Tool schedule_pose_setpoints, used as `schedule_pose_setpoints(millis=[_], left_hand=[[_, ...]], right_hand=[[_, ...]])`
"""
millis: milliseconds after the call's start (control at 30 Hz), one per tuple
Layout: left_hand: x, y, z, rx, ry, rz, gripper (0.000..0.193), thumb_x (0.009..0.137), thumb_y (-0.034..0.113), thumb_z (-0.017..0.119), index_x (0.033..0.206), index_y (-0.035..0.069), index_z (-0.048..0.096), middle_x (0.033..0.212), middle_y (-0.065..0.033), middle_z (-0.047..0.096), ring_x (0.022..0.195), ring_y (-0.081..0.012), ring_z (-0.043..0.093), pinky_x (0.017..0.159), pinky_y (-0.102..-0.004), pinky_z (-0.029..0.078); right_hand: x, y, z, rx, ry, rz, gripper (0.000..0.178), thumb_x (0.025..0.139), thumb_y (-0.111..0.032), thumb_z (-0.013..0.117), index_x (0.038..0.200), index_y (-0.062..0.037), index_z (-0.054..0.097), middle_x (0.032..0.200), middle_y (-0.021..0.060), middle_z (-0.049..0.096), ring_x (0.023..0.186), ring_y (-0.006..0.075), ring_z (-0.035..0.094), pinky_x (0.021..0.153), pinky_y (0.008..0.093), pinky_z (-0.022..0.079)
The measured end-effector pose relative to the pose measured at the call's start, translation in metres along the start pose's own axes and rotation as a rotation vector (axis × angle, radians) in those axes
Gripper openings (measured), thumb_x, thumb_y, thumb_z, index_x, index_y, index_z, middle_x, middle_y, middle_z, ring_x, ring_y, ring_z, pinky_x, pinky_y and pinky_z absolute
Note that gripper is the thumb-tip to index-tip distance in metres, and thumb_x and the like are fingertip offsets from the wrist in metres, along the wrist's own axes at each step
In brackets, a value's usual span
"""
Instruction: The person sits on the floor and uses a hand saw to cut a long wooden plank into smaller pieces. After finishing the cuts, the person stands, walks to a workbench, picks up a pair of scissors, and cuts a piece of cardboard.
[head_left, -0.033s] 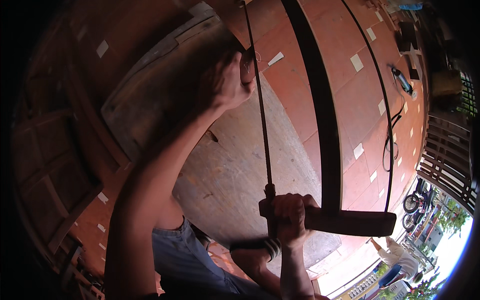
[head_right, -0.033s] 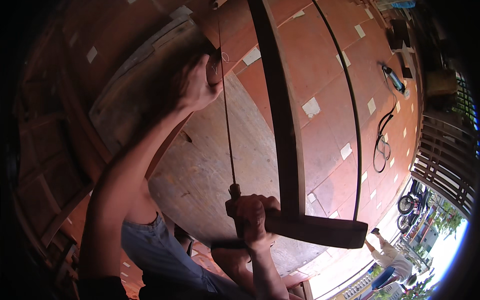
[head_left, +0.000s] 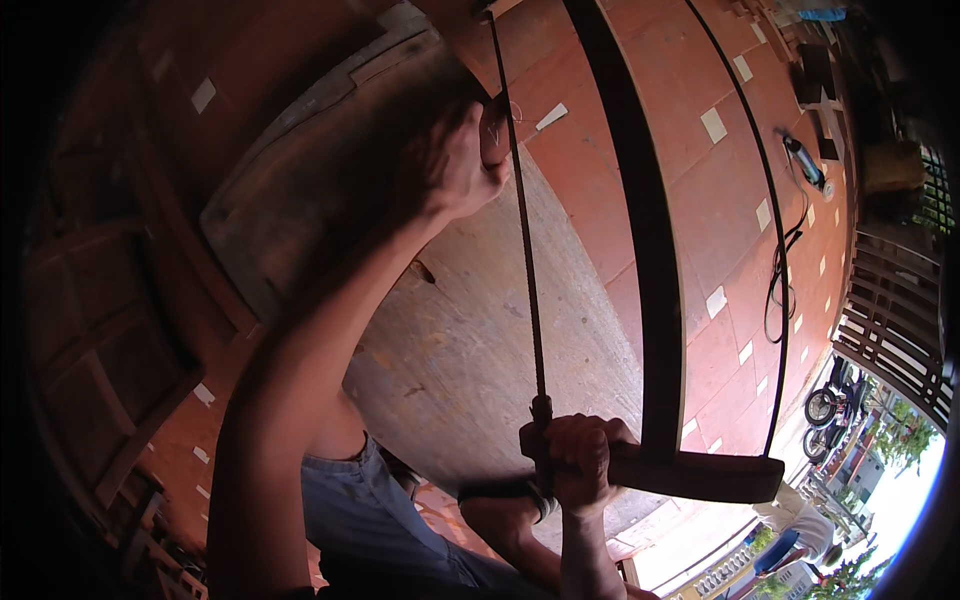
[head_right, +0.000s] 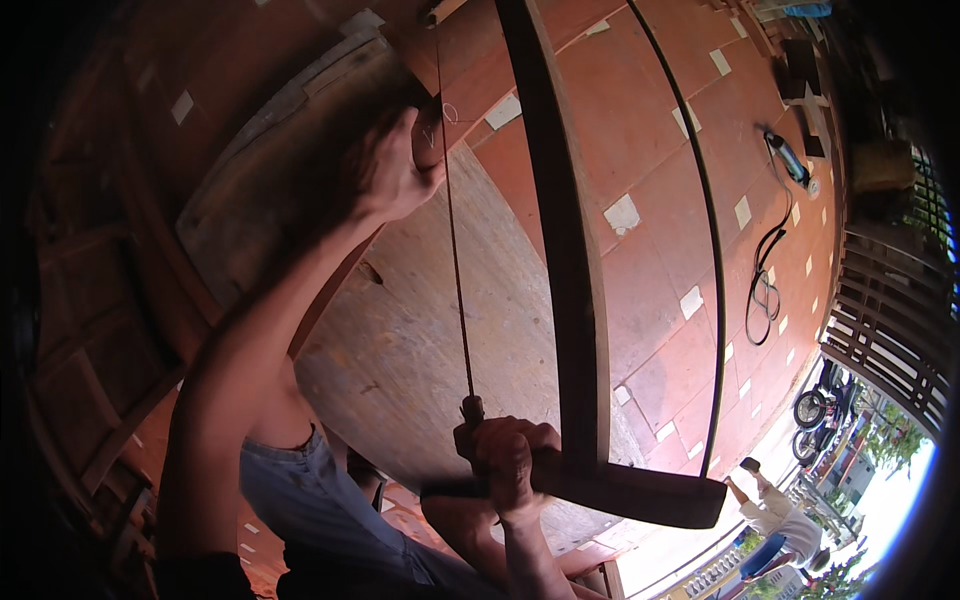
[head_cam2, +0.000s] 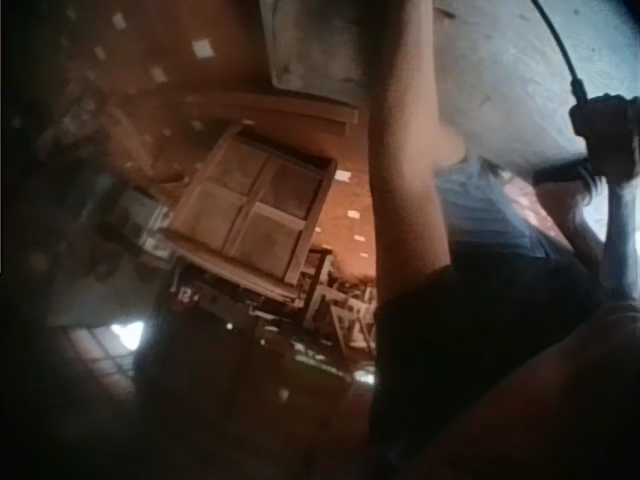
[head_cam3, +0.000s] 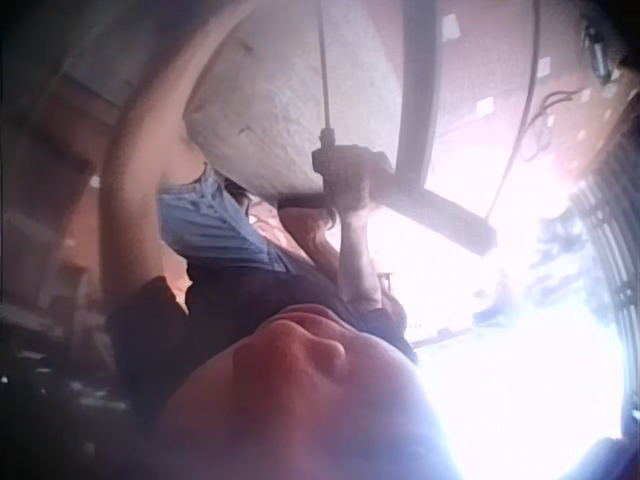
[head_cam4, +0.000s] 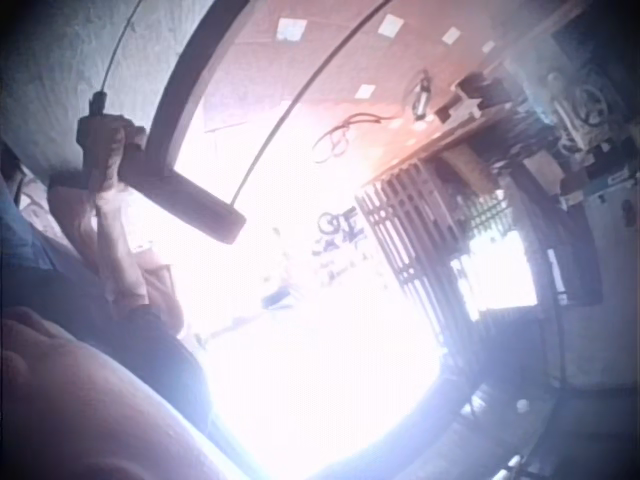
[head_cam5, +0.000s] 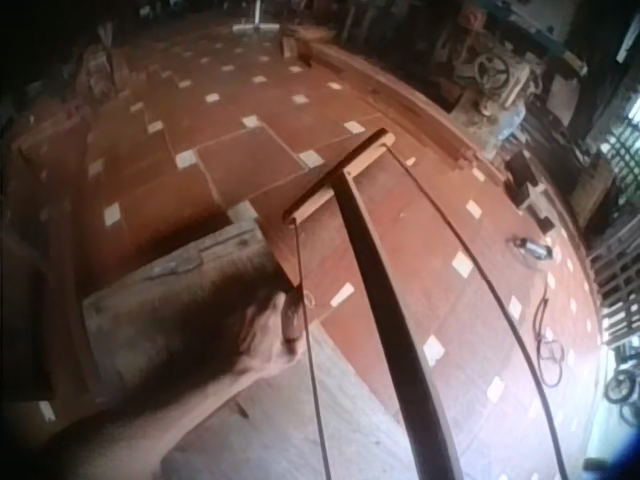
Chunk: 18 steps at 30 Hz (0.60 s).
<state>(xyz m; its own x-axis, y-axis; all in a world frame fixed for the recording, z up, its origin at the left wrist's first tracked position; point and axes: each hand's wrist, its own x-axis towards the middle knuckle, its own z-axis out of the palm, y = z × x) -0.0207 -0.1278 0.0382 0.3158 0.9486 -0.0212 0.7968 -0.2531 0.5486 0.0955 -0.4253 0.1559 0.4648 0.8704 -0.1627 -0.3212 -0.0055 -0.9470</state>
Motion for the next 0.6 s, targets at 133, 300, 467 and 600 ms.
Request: schedule_pose_setpoints(millis=[133,300,467,600], left_hand=[[-0.011,-0.005,0.007,0.042,0.04,-0.006,0.048,0.081,0.025,0.081,0.116,0.002,0.058,0.115,-0.0197,0.066,0.103,-0.0394,0.069,0.086,-0.0504,0.058],[0.004,0.015,0.004,-0.011,-0.114,-0.077,0.052,0.081,0.025,0.081,0.119,0.002,0.056,0.117,-0.0206,0.064,0.106,-0.0415,0.067,0.088,-0.0522,0.056],[0.002,-0.015,0.021,-0.065,0.069,0.059,0.054,0.079,0.025,0.081,0.117,-0.001,0.053,0.112,-0.0249,0.062,0.109,-0.0456,0.061,0.094,-0.0538,0.05],[-0.002,-0.011,0.029,-0.046,0.035,0.057,0.061,0.079,0.026,0.082,0.124,-0.001,0.051,0.117,-0.0255,0.061,0.113,-0.0457,0.06,0.096,-0.0534,0.05]], right_hand=[[-0.011,0.006,-0.001,0.042,0.007,0.028,0.034,0.106,-0.016,0.059,0.076,-0.0107,0.044,0.062,0.0055,0.051,0.056,0.0181,0.051,0.063,0.0402,0.05],[0.117,0.044,0.04,-0.002,0.053,0.021,0.034,0.106,-0.021,0.063,0.08,-0.0063,0.046,0.066,0.004,0.046,0.062,0.0178,0.046,0.071,0.0418,0.048],[0.113,0.001,0.053,0.008,-0.09,0.076,0.031,0.104,-0.021,0.064,0.084,-0.0063,0.046,0.067,0.0057,0.049,0.061,0.0173,0.047,0.067,0.0398,0.048],[0.098,-0.085,-0.005,-0.006,-0.145,-0.083,0.034,0.104,-0.025,0.064,0.081,-0.0098,0.045,0.064,0.0021,0.043,0.059,0.0168,0.045,0.066,0.0395,0.046]])
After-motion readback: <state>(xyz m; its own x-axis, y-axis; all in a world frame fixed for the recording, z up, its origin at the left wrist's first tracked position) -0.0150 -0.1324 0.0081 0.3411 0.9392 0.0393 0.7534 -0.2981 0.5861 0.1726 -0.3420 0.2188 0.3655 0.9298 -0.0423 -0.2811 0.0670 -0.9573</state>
